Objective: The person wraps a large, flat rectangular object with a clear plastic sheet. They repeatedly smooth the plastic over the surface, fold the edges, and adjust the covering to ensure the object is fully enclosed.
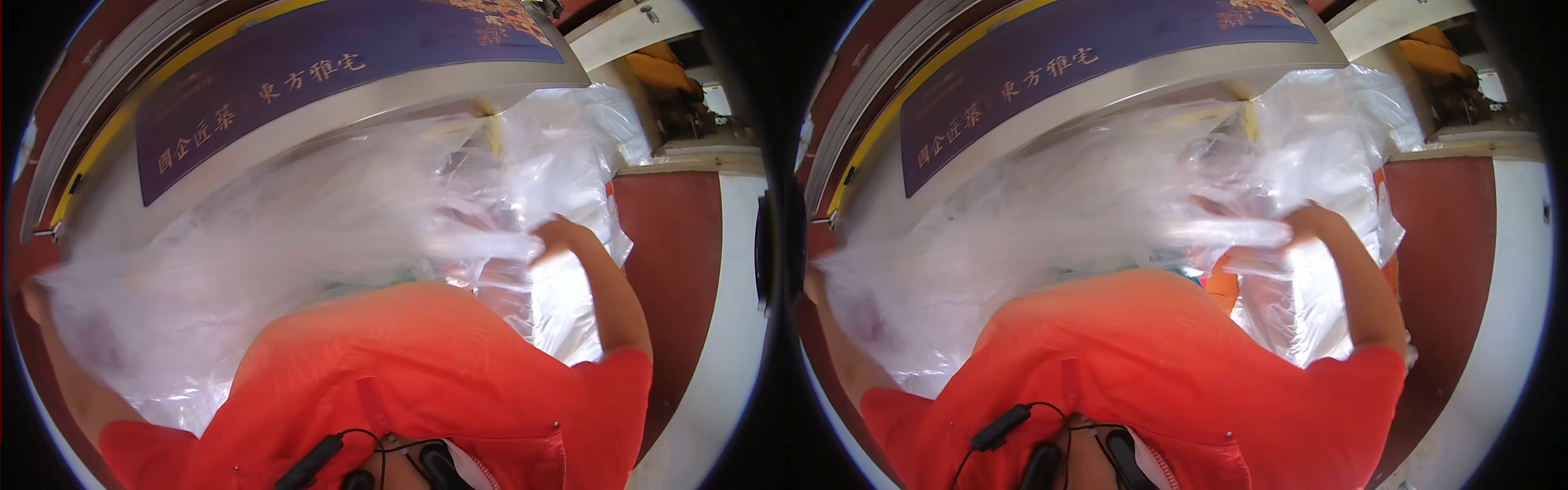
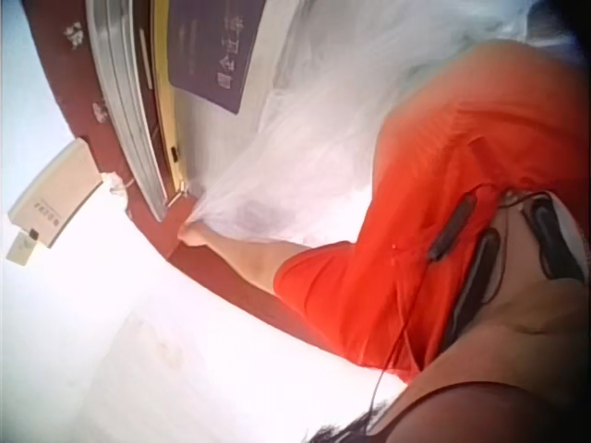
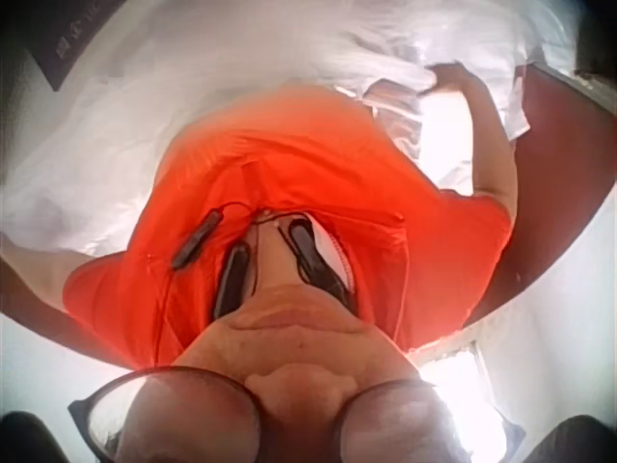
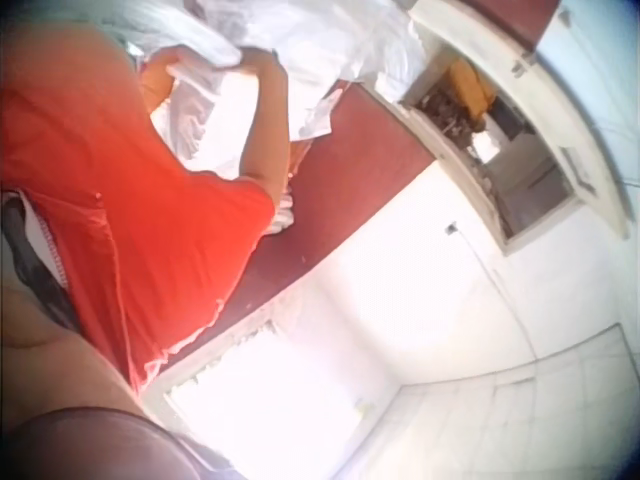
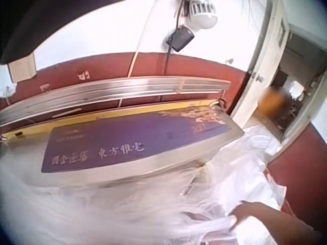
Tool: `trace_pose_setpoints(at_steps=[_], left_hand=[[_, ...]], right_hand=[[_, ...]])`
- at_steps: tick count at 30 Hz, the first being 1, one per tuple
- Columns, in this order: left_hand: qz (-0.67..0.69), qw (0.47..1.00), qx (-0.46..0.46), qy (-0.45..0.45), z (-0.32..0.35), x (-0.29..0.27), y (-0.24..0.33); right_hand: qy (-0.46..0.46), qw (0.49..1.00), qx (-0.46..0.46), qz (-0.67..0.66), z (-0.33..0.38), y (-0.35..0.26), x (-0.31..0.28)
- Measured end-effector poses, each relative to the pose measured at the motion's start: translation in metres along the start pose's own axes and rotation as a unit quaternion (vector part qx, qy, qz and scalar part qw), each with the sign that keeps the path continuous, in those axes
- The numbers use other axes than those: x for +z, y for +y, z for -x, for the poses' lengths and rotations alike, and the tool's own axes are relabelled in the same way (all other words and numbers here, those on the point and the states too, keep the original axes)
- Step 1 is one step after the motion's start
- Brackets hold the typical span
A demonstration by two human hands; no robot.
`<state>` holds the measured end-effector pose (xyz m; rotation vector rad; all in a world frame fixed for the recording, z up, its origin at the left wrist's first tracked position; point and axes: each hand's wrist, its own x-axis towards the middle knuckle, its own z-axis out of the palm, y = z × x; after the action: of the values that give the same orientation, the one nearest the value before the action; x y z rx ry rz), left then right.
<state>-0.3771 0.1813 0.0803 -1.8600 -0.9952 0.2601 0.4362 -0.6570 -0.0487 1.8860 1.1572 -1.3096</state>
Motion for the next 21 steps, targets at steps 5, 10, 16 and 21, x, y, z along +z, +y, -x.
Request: trace_pose_setpoints(at_steps=[5,10,16,21], left_hand=[[0.279,0.937,-0.19,-0.086,-0.005,-0.001,0.221],[0.374,0.875,-0.292,-0.1,-0.058,-0.086,0.288],[0.323,0.92,-0.221,-0.012,-0.027,-0.037,0.269],[0.324,0.92,-0.212,-0.049,0.026,-0.002,0.242]], right_hand=[[0.241,0.914,0.299,-0.128,0.173,0.213,0.047],[0.591,0.643,0.457,0.168,0.298,0.188,-0.101],[0.698,0.648,-0.056,0.299,0.075,-0.063,-0.201],[0.624,0.757,0.193,0.009,-0.046,0.066,-0.19]])
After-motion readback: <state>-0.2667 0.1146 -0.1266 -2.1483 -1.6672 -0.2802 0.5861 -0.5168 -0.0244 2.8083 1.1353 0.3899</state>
